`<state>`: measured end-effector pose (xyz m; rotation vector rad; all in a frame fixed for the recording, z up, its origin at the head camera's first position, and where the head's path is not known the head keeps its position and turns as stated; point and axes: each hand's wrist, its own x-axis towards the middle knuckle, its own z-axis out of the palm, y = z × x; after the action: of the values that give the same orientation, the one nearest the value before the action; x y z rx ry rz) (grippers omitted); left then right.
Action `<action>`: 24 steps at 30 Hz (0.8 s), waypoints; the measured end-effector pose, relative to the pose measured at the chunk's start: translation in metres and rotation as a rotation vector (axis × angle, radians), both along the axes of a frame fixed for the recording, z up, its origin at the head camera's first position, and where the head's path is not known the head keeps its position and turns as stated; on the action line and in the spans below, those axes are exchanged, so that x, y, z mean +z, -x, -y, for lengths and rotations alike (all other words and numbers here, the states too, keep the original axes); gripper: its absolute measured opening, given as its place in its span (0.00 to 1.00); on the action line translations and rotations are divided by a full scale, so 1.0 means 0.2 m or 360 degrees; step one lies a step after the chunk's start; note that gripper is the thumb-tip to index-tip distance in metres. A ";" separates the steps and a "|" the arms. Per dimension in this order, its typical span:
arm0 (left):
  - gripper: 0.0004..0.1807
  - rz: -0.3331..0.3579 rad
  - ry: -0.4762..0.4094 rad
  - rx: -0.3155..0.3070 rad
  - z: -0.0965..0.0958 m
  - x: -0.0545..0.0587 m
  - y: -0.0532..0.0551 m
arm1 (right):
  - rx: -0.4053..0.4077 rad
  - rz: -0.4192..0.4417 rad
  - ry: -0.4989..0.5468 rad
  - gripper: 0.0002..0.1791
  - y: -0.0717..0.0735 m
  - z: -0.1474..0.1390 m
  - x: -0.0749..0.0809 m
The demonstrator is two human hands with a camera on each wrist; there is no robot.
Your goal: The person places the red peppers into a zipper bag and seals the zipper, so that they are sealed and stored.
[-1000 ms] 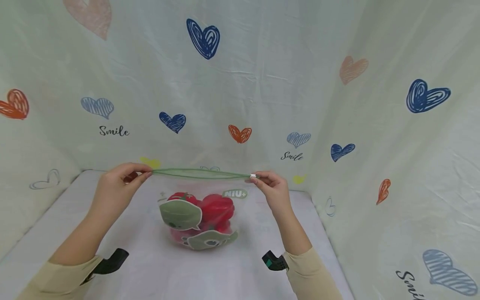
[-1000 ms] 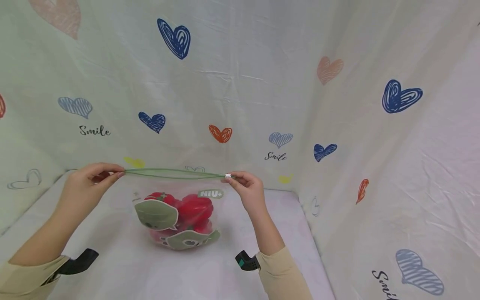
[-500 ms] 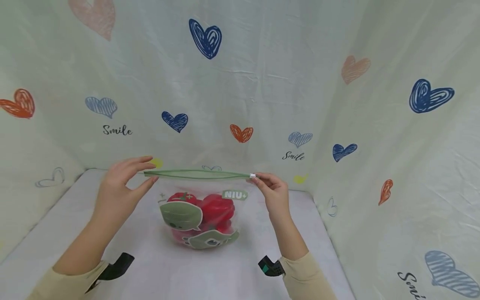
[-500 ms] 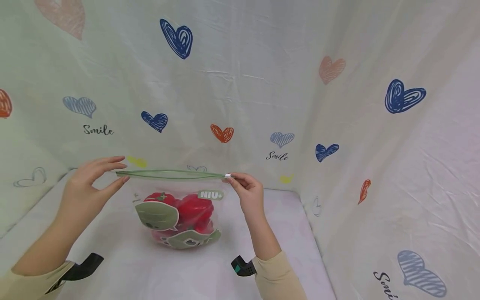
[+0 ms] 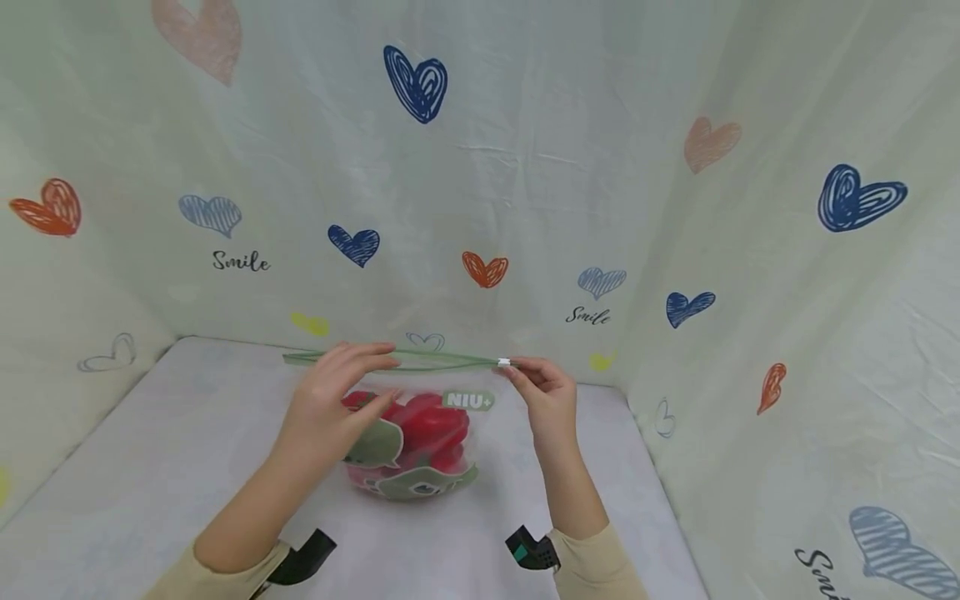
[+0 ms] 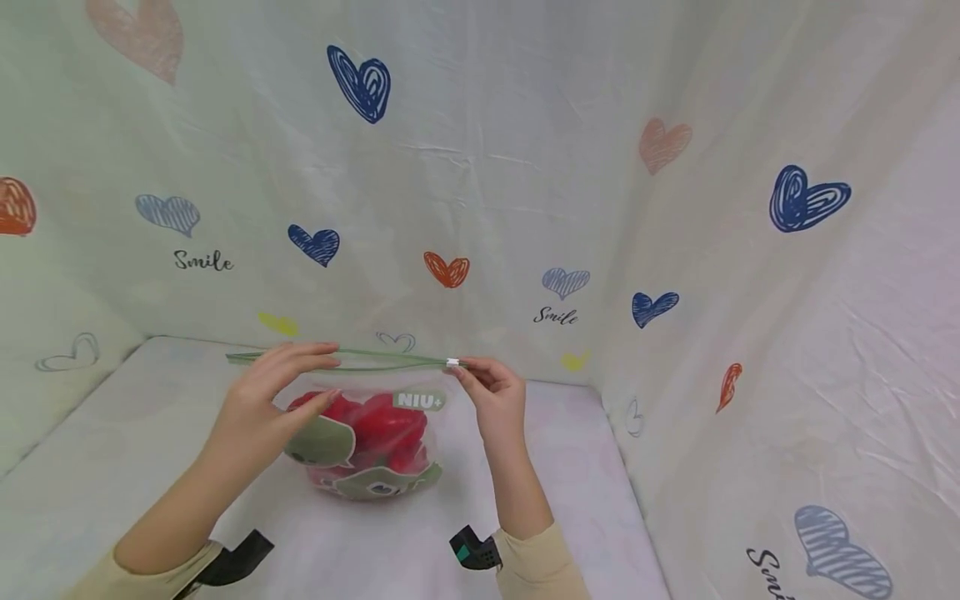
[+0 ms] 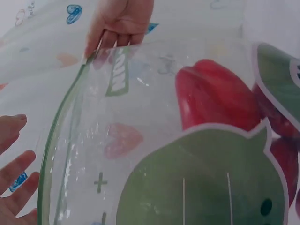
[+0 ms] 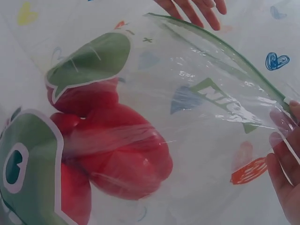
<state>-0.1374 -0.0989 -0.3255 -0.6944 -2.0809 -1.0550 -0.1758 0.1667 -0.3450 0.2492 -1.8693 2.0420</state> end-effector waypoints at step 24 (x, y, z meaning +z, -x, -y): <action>0.20 0.0025 0.0069 -0.0157 -0.36 -0.03 0.07 | -0.0014 -0.0163 0.0147 0.04 -0.13 0.03 -0.04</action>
<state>-0.1516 -0.0277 -0.3317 -0.8201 -2.1069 -1.0752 -0.1495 0.1612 -0.3527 0.3143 -1.7076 2.0631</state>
